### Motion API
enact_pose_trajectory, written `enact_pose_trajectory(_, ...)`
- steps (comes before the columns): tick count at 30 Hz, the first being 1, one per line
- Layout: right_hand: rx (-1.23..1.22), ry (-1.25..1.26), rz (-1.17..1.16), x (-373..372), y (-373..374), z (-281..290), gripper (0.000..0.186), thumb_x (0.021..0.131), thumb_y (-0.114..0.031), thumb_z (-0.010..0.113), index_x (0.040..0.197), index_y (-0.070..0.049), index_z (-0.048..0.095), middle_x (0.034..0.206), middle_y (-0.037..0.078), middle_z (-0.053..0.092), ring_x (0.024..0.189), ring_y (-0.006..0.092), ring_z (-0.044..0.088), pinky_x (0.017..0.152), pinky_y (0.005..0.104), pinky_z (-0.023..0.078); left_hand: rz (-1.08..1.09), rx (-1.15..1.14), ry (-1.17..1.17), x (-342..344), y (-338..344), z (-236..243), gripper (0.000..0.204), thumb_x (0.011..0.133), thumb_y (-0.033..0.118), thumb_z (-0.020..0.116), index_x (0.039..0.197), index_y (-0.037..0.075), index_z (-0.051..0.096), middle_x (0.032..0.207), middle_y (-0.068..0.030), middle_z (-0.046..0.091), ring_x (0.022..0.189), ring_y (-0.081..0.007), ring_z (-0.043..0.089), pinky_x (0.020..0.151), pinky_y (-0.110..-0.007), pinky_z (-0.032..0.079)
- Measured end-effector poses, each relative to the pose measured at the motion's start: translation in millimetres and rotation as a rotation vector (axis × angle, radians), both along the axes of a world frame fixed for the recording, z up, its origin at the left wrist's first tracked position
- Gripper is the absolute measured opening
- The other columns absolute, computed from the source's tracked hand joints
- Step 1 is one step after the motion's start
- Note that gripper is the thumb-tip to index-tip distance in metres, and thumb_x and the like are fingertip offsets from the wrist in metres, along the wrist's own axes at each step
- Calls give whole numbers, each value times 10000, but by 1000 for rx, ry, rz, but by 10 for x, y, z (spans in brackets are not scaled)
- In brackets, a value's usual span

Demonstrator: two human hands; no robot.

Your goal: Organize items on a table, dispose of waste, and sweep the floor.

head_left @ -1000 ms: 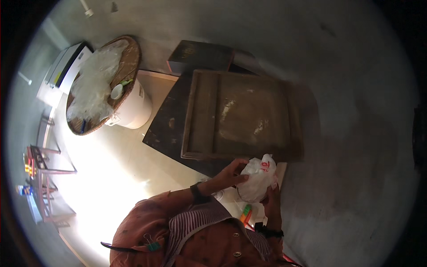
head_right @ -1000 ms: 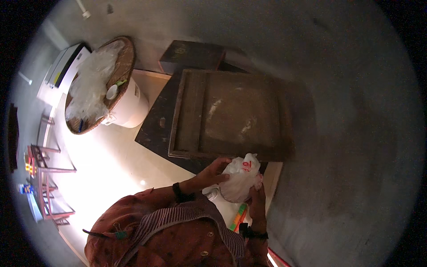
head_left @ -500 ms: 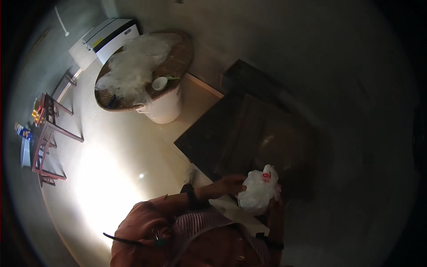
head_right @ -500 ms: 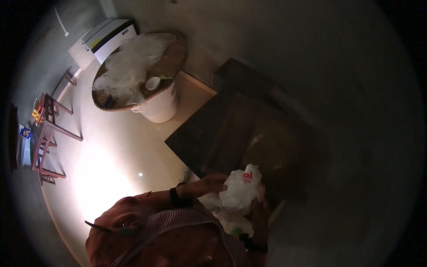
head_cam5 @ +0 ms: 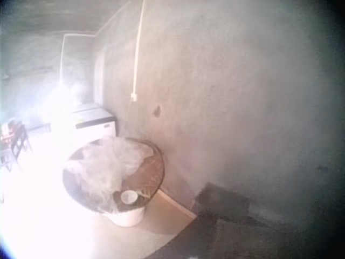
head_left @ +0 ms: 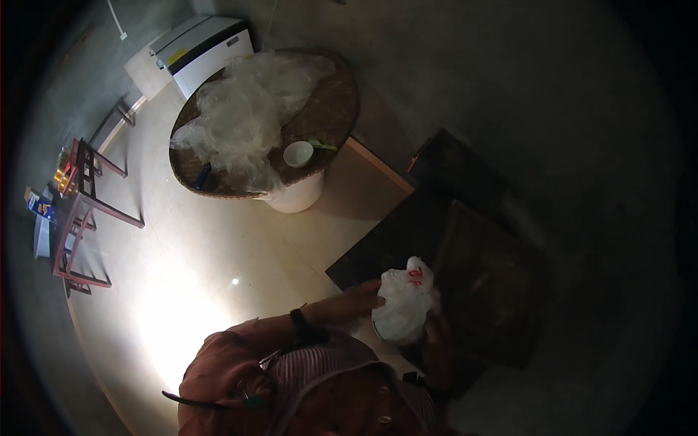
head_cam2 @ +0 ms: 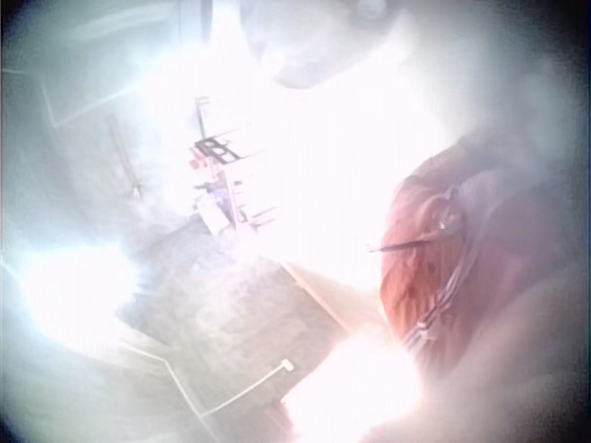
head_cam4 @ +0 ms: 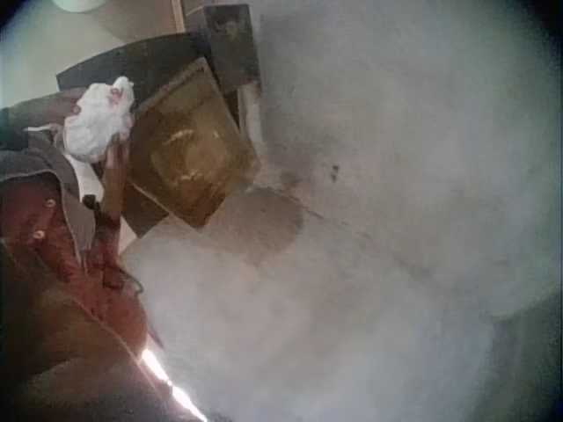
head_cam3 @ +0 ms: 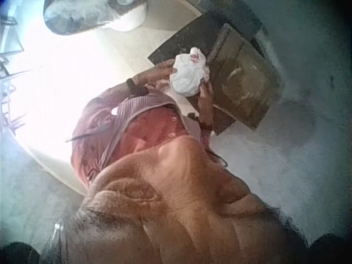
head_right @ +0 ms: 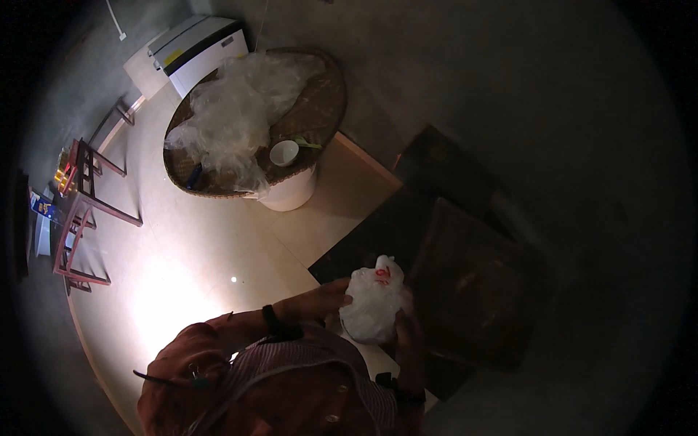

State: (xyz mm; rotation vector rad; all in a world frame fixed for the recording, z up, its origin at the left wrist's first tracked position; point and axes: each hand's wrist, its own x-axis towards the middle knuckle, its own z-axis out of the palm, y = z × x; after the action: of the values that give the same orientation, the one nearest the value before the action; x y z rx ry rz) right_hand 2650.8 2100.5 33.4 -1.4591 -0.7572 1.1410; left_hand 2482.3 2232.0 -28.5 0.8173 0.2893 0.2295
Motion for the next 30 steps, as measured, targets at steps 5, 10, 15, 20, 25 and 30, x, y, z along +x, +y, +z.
enact_pose_trajectory(5, 5, 247, 17, 50, 342, -264, 486, 963, -289, 384, 1374, -39, 316, 1306, 113, 439, 1174, 195, 434, 967, 314, 345, 74, 29, 50, -214, 201, 248, 550, 922, 280, 493, 1373, 36, 296, 1288, -91, 464, 1191, -191, 435, 1006, -330, 343)
enact_pose_trajectory(10, -117, 249, 233, 27, 660, -246, 541, 942, -331, 448, 1393, -76, 292, 1333, 110, 421, 1176, 230, 458, 890, 350, 445, 168, 47, 191, -489, 367, 215, 561, 942, 377, 441, 1377, 53, 299, 1253, -90, 490, 1132, -192, 477, 944, -337, 399)
enact_pose_trajectory(15, -297, 291, 259, -200, 1308, -325, 542, 918, -307, 467, 1388, -91, 302, 1293, 130, 447, 1128, 267, 496, 785, 371, 524, 257, 115, 249, -738, 901, 42, 568, 944, 440, 399, 1348, 45, 335, 1185, -89, 516, 1035, -210, 536, 879, -349, 448)
enact_pose_trajectory(20, -233, 280, 170, -533, 2512, -877, 471, 875, -199, 496, 1308, -40, 399, 1166, 138, 532, 1020, 253, 558, 733, 383, 543, 419, -14, 227, -1010, 1869, -369, 472, 946, 339, 413, 1302, 30, 378, 1162, -85, 528, 1039, -213, 534, 876, -347, 452)
enact_pose_trajectory(25, -117, 89, 296, -898, 3900, -1731, 413, 871, -236, 465, 1235, -40, 482, 1124, 92, 554, 930, 202, 581, 687, 359, 531, 465, 131, 217, -1526, 3079, -1193, 519, 954, 378, 392, 1341, 37, 338, 1258, -95, 465, 1113, -195, 491, 900, -355, 442)
enact_pose_trajectory(30, -342, 169, 214, -936, 4847, -2201, 431, 867, -269, 467, 1255, -81, 480, 1162, 85, 550, 980, 204, 576, 709, 379, 531, 575, 20, 326, -1507, 3876, -1790, 488, 936, 330, 457, 1311, 24, 393, 1237, -113, 470, 1113, -185, 473, 875, -342, 442)
